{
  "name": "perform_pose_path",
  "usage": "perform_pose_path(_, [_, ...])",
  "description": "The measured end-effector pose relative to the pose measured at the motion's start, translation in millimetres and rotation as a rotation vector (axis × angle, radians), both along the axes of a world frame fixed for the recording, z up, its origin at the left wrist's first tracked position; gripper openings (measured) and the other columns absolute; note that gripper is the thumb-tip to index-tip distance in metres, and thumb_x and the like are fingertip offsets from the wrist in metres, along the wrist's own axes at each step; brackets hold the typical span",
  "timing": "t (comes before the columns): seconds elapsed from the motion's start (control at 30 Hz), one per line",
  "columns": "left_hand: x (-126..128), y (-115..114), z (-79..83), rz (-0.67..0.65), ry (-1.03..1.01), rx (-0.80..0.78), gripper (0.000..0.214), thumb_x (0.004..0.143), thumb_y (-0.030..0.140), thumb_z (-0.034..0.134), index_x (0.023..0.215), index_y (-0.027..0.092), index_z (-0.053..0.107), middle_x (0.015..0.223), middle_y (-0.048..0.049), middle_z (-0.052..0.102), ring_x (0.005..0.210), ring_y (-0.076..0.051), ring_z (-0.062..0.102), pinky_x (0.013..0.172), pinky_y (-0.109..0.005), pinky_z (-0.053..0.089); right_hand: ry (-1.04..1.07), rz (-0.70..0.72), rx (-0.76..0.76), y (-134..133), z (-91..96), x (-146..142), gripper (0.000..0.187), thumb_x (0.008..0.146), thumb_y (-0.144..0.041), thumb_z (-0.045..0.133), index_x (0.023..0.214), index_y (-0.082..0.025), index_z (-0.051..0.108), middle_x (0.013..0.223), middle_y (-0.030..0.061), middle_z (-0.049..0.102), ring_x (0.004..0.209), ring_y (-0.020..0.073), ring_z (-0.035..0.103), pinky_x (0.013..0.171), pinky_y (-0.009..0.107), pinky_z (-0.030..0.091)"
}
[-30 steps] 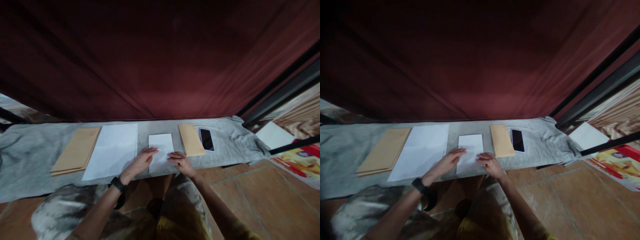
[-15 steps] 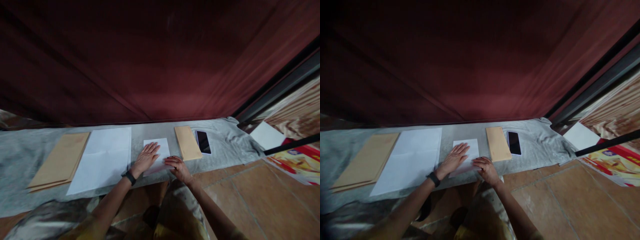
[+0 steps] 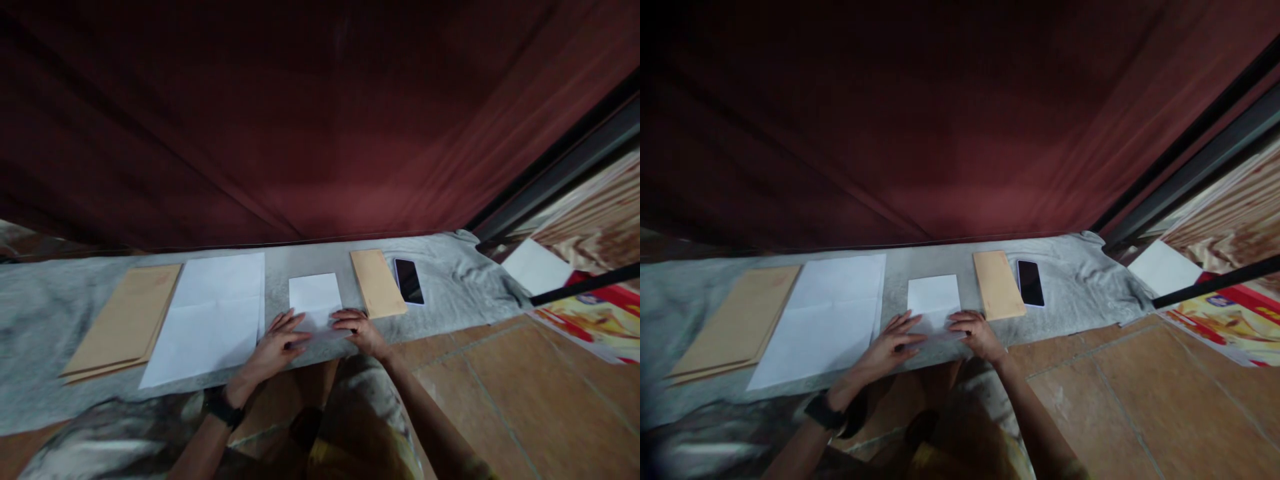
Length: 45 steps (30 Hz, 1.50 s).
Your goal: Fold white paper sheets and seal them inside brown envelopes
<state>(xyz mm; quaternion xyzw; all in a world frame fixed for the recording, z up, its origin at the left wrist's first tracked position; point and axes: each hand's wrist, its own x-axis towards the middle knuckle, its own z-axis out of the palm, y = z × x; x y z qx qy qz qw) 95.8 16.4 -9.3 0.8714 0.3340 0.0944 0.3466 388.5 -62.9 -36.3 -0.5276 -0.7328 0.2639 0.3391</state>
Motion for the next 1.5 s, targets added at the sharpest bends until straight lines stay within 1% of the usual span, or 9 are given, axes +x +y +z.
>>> perform_pose_path(0.07, [2, 3, 2.9, 0.018, -0.004, -0.011, 0.025, 0.087, 0.033, 0.067, 0.110, 0.036, 0.077, 0.149, 0.0008, 0.055, 0.149, -0.027, 0.035, 0.124, -0.056, 0.022, 0.028, 0.010, -0.004, 1, 5.8, 0, 0.018, 0.092, -0.032, 0.067, 0.107, -0.030, 0.078, 0.123, 0.0040, 0.073, 0.120, 0.0241, 0.064, 0.107, 0.045, 0.047])
perform_pose_path(0.17, [2, 7, 0.4, 0.098, -0.102, -0.056, 0.024, 0.092, 0.039, 0.061, 0.108, 0.032, 0.077, 0.135, -0.0005, 0.067, 0.140, -0.023, 0.049, 0.121, -0.049, 0.033, 0.089, -0.029, -0.022, 0, 14.2, -6, 0.024, 0.099, -0.038, 0.057, 0.109, -0.028, 0.076, 0.117, 0.0038, 0.075, 0.114, 0.0215, 0.066, 0.104, 0.040, 0.049])
perform_pose_path(0.4, [18, 2, -15.7, 0.477, -0.227, 0.009, 0.025, 0.093, 0.036, 0.057, 0.101, 0.022, 0.075, 0.113, -0.0069, 0.076, 0.108, -0.022, 0.068, 0.100, -0.039, 0.053, -0.124, -0.458, -0.012, -1, 10.3, -37, 0.036, 0.105, -0.038, 0.037, 0.101, -0.020, 0.068, 0.099, 0.0090, 0.071, 0.101, 0.0229, 0.064, 0.094, 0.037, 0.048])
perform_pose_path(0.6, [33, 3, -9.4, 0.549, -0.117, 0.206, 0.019, 0.094, 0.031, 0.057, 0.087, 0.020, 0.070, 0.089, -0.0060, 0.072, 0.092, -0.022, 0.066, 0.087, -0.035, 0.053, -0.355, -0.660, -0.048, 9, 9.3, -59, 0.028, 0.104, -0.031, 0.038, 0.103, -0.019, 0.063, 0.097, 0.0091, 0.070, 0.095, 0.0241, 0.062, 0.089, 0.036, 0.043])
perform_pose_path(0.7, [38, 2, -2.3, 0.557, -0.015, 0.299, 0.023, 0.097, 0.032, 0.053, 0.087, 0.020, 0.069, 0.089, -0.0070, 0.070, 0.092, -0.023, 0.065, 0.085, -0.035, 0.051, -0.418, -0.705, -0.038, 13, 12.0, -63, 0.025, 0.104, -0.029, 0.040, 0.109, -0.019, 0.062, 0.102, 0.0089, 0.071, 0.098, 0.0251, 0.061, 0.089, 0.037, 0.039])
perform_pose_path(0.83, [47, -2, 5.1, 0.583, 0.147, 0.431, 0.028, 0.100, 0.032, 0.047, 0.093, 0.019, 0.070, 0.096, -0.0108, 0.070, 0.099, -0.027, 0.062, 0.089, -0.038, 0.049, -0.508, -0.741, -0.059, 21, 16.8, -64, 0.022, 0.103, -0.030, 0.045, 0.104, -0.021, 0.065, 0.102, 0.0092, 0.073, 0.099, 0.0273, 0.060, 0.087, 0.037, 0.036])
perform_pose_path(1.07, [56, 4, 10.5, 0.608, 0.290, 0.483, 0.031, 0.101, 0.034, 0.043, 0.096, 0.017, 0.069, 0.100, -0.0120, 0.069, 0.102, -0.027, 0.061, 0.090, -0.038, 0.046, -0.590, -0.739, -0.072, 35, 18.5, -65, 0.024, 0.103, -0.029, 0.045, 0.107, -0.018, 0.065, 0.104, 0.0120, 0.074, 0.099, 0.0287, 0.060, 0.087, 0.039, 0.033])
perform_pose_path(1.37, [54, 14, 9.7, 0.691, 0.223, 0.383, 0.031, 0.099, 0.036, 0.045, 0.090, 0.018, 0.069, 0.095, -0.0128, 0.070, 0.099, -0.028, 0.062, 0.088, -0.038, 0.046, -0.557, -0.730, -0.065, 43, 15.8, -63, 0.024, 0.102, -0.032, 0.046, 0.108, -0.017, 0.064, 0.101, 0.0148, 0.074, 0.100, 0.0313, 0.059, 0.089, 0.042, 0.033])
perform_pose_path(1.5, [48, 13, 8.0, 0.723, 0.167, 0.302, 0.028, 0.095, 0.037, 0.051, 0.080, 0.020, 0.068, 0.089, -0.0088, 0.069, 0.092, -0.024, 0.063, 0.089, -0.037, 0.047, -0.525, -0.722, -0.061, 43, 13.4, -61, 0.024, 0.102, -0.031, 0.045, 0.109, -0.018, 0.063, 0.102, 0.0154, 0.073, 0.100, 0.0317, 0.059, 0.090, 0.043, 0.034])
